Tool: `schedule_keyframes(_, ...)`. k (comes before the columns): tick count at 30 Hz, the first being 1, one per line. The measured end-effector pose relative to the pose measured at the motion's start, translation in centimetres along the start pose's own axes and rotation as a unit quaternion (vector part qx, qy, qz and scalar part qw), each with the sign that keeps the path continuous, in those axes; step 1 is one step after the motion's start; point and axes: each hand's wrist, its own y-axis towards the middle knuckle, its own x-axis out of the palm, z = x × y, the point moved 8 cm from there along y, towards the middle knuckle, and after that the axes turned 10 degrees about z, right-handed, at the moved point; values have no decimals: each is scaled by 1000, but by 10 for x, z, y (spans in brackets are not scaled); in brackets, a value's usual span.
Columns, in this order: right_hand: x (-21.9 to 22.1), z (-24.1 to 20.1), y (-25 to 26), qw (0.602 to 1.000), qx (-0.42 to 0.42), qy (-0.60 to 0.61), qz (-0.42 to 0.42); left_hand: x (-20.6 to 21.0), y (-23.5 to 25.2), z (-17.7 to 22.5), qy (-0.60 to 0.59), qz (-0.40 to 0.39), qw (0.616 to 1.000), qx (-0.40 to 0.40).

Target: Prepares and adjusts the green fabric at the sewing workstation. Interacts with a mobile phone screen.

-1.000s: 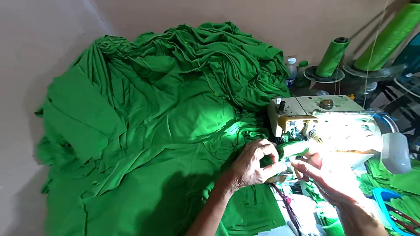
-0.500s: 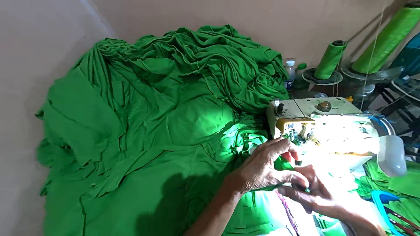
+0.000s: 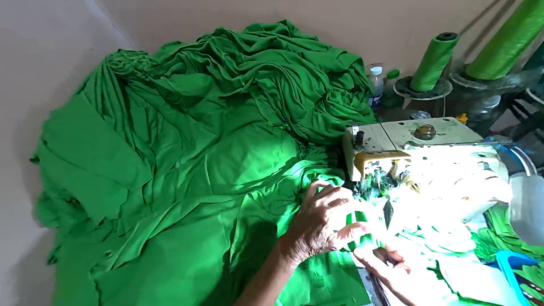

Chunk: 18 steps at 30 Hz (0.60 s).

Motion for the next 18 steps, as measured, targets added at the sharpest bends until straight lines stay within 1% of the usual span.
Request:
schedule_keyframes(3,-1,0,3,1000,19,12,-8,-10,-1,-3,-5,34,999,-25)
schedule_keyframes(9,-1,0,1,1000,10,20,-10,-8,-6,-5,2,53,997,-61)
schedule_keyframes(11,-1,-1,1,1000,20,22,-5,-5,-7,-4,5,47,996,-76)
schedule_keyframes(13,-2,-2,0,999,32,20,11,1,-8,-2,12,22,996,-90)
schedule_keyframes(15,-3,-3,0,999,26,14,14,5,-13,-1,28,10,995,-91)
schedule_keyframes(18,-5,-3,3,999,2,31,28,5,-25,4,72,43,992,-89)
